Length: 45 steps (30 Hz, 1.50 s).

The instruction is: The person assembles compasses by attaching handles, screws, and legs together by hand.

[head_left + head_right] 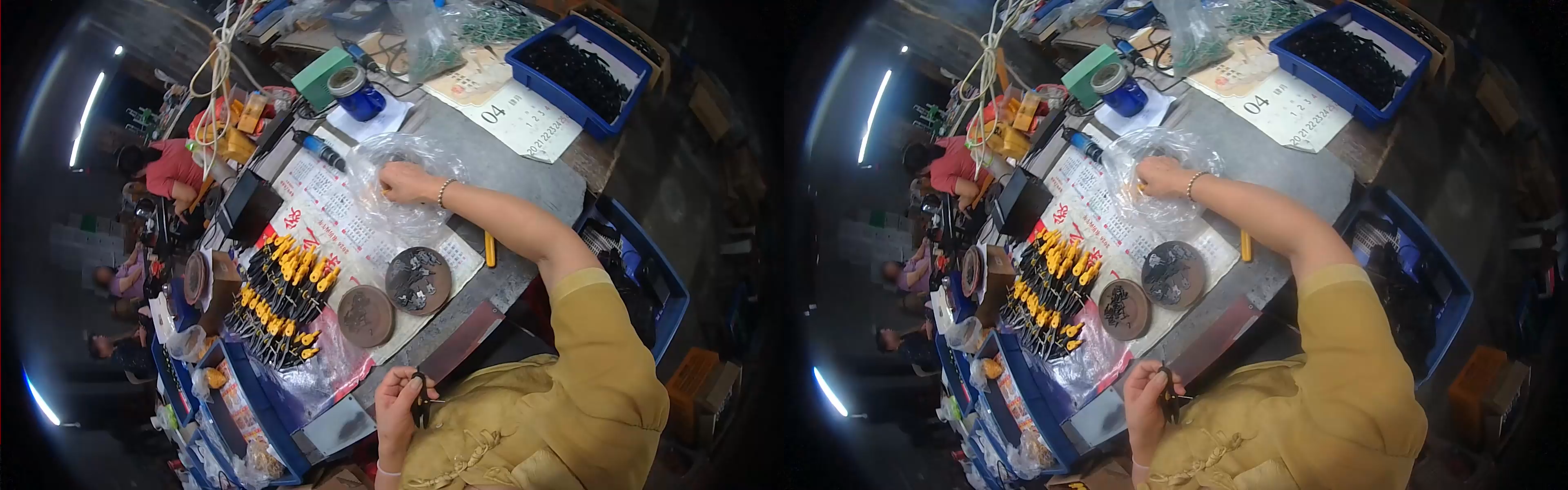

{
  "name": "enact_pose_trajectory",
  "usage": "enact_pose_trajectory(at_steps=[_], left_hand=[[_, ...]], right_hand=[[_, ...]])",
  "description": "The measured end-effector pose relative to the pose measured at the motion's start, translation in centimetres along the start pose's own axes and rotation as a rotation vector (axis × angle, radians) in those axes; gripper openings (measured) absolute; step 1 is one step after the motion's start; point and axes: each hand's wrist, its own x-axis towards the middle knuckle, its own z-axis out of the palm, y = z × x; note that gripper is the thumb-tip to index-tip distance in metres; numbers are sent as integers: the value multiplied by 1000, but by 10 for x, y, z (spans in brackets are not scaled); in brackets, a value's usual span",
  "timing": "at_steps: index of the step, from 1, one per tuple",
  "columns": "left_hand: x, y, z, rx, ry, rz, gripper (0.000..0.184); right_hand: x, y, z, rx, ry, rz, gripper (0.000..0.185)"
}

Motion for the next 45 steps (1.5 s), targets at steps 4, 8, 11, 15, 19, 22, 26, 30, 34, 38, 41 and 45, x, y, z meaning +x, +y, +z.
enact_pose_trajectory(at_steps=[4, 8, 11, 15, 19, 22, 26, 30, 34, 38, 41, 45], left_hand=[[-3, 2, -10, -37, -5, 12, 9], [-10, 2, -20, -74, 47, 10, 9], [-8, 3, -25, -100, 22, 8, 9], [-6, 3, -25, -127, -28, 62, 11], [0, 8, -23, -142, -72, 108, 11], [-2, 9, -26, -138, -97, 139, 11], [-7, 3, -36, -167, -157, 158, 11], [-13, 3, -40, -171, -119, 138, 13], [-14, -1, -41, -178, -96, 146, 14], [-14, -2, -39, -154, -72, 146, 16], [-15, -1, -38, -127, -70, 160, 17], [-18, -4, -36, -34, -82, 191, 17]], right_hand=[[-4, -4, -30, -152, -48, 45, 11], [-41, -27, -88, -279, -87, -3, 8], [-67, -64, -126, -176, -80, 40, 8], [-123, -113, -120, 666, -247, -52, 9], [-152, -153, -72, 1088, -579, 75, 13], [-164, -166, -30, 1287, -674, 107, 14], [-172, -176, -3, 1456, -700, 207, 15], [-170, -180, -1, 1537, -666, 251, 15], [-170, -181, -1, 1554, -550, 244, 14], [-170, -189, -6, 1495, -515, 235, 12], [-173, -200, -13, 1367, -501, 203, 11], [-179, -207, -10, 1197, -412, 29, 11]])
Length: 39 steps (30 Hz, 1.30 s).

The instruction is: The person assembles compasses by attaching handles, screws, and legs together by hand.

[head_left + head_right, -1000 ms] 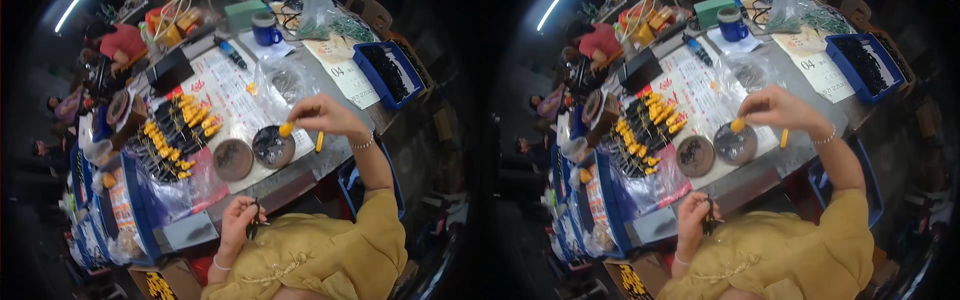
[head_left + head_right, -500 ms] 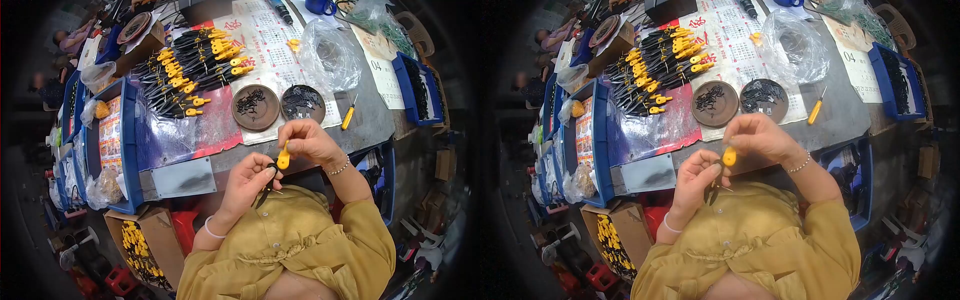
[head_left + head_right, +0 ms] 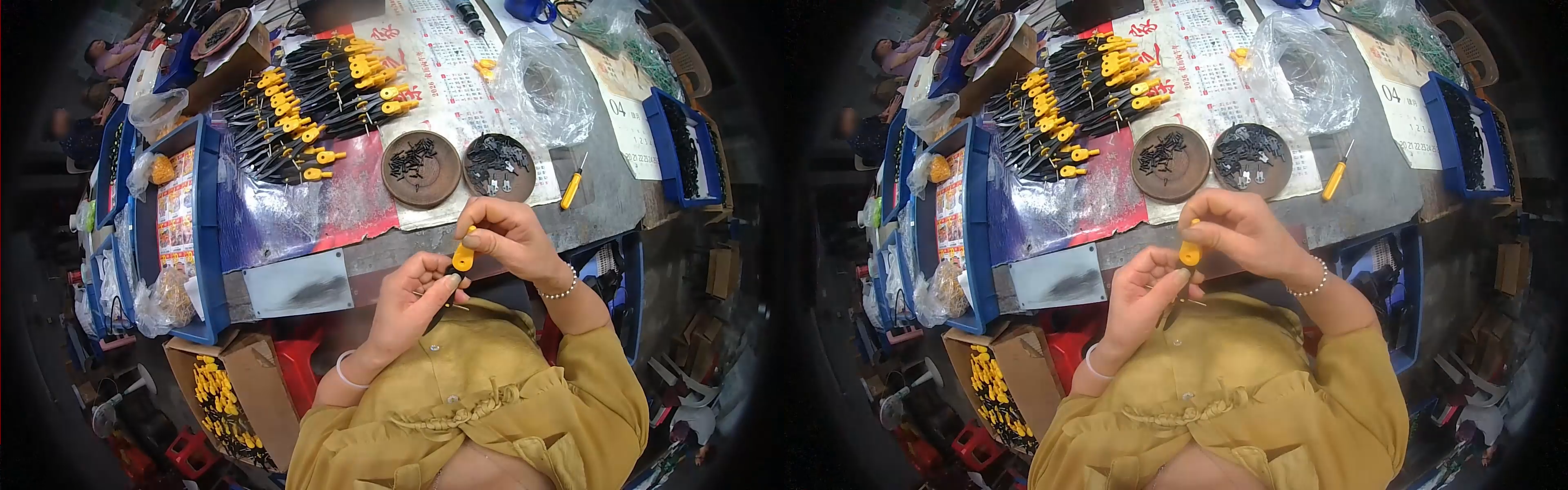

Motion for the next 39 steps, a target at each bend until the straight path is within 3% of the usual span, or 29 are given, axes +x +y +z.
enact_pose_trajectory(at_steps=[10, 14, 16, 18, 20, 25, 29, 39], left_hand=[[-3, -8, 4, -6, 50, 56, 15], [2, -15, 1, 53, 38, 63, 37], [3, -15, 2, 48, 45, 68, 47], [1, -12, 0, 178, 18, 73, 58], [-2, -17, 1, 167, 38, 96, 57], [2, -19, 2, 173, 58, 99, 54], [6, -12, 1, -18, 36, 49, 52], [4, -13, -7, -51, 50, 29, 52]], right_hand=[[-12, 4, 3, -47, 37, -40, 12], [-17, 0, 6, -312, 24, -119, 12], [-17, 2, 8, -19, 84, 140, 12], [-14, 1, 8, 30, 89, 175, 12], [-11, 5, 5, 156, -4, 261, 13], [-7, 2, 12, 133, 33, 303, 14], [-2, 8, 11, 173, 103, 365, 14], [9, 19, 20, 174, 74, 321, 15]])
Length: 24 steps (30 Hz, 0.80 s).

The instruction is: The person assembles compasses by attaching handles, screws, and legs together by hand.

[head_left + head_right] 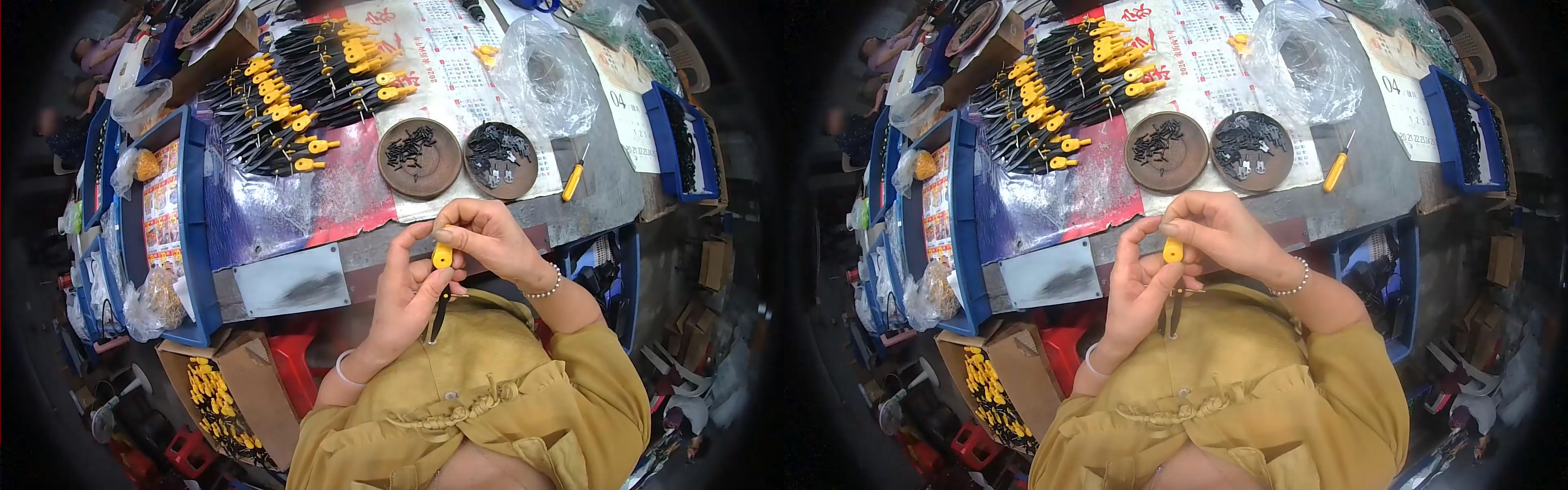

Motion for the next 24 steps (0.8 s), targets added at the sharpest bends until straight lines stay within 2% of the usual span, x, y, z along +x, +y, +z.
enact_pose_trajectory(at_steps=[9, 11, 12, 13, 15, 16, 18, 19, 21, 24], left_hand=[[4, 3, -4, -80, 22, 7, 51], [4, 6, -10, -71, 21, 14, 49], [3, 7, -13, -68, 21, 13, 46], [2, 7, -16, -66, 19, 18, 46], [1, 9, -22, -32, 70, 15, 43], [-1, 9, -24, -64, 111, 10, 38], [-4, 11, -25, -68, 138, -3, 36], [-5, 14, -26, -73, 173, -18, 34], [-7, 10, -30, -110, 156, 9, 31], [-9, 7, -37, -152, 152, -33, 27]], right_hand=[[14, -8, -1, -127, -66, 0, 16], [19, -17, -5, -137, -63, 14, 14], [26, -18, -11, -182, 7, -48, 14], [37, -17, -18, -326, 141, -151, 15], [55, -19, -33, -795, 226, -390, 15], [64, -16, -36, -797, 228, -398, 15], [78, -9, -41, -1207, 169, -518, 12], [82, -8, -39, -1206, 169, -537, 12], [89, -5, -31, -1500, 182, -387, 10], [104, -4, -27, -1582, 135, -336, 7]])
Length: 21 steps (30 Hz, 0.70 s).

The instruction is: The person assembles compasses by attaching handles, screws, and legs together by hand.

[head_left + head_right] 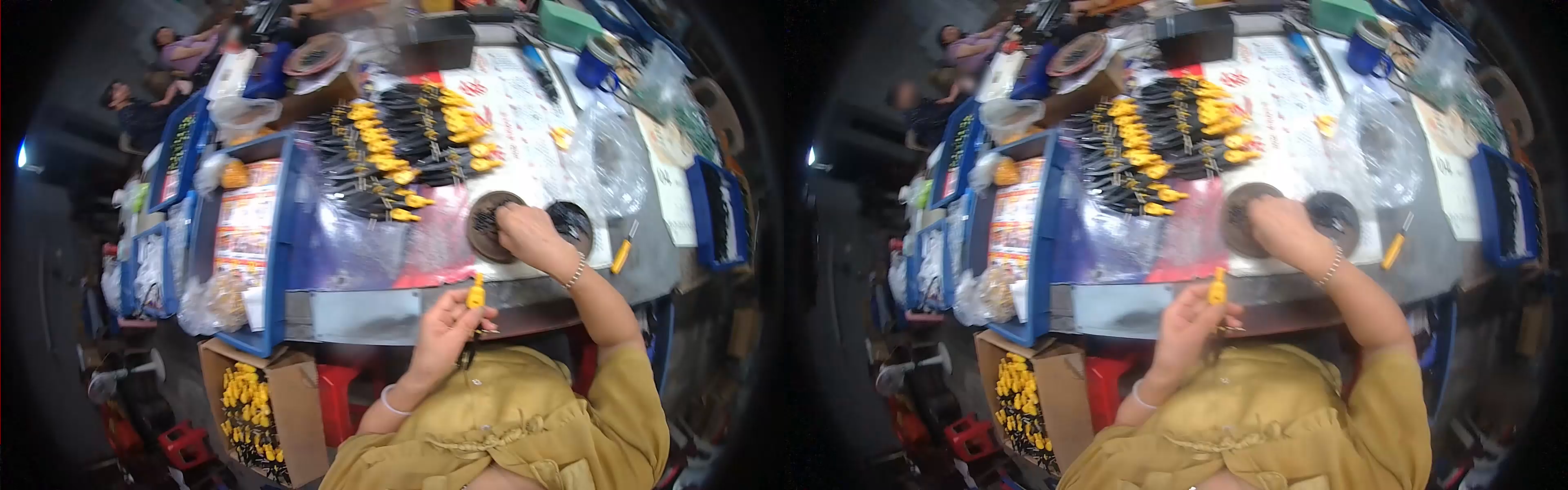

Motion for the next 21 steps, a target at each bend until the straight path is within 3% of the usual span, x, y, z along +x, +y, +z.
enact_pose_trajectory(at_steps=[6, 9, 11, 13, 15, 21], left_hand=[[-2, 3, -7, -3, -19, 56, 18], [-3, 6, -7, 3, -8, 55, 15], [-2, 5, -7, -9, -8, 98, 13], [-3, 9, -3, 47, 13, 87, 15], [-1, 3, 0, 62, 25, 212, 19], [1, 3, 10, 72, 2, 224, 26]], right_hand=[[7, 7, -10, -7, -29, -205, 7], [0, 2, -29, 168, -5, -154, 10], [-12, -4, -44, 557, 70, 30, 12], [-24, -16, -48, 680, 48, 106, 9], [-38, -29, -46, 1161, 160, 170, 11], [-82, -58, -52, 1174, 50, 111, 6]])
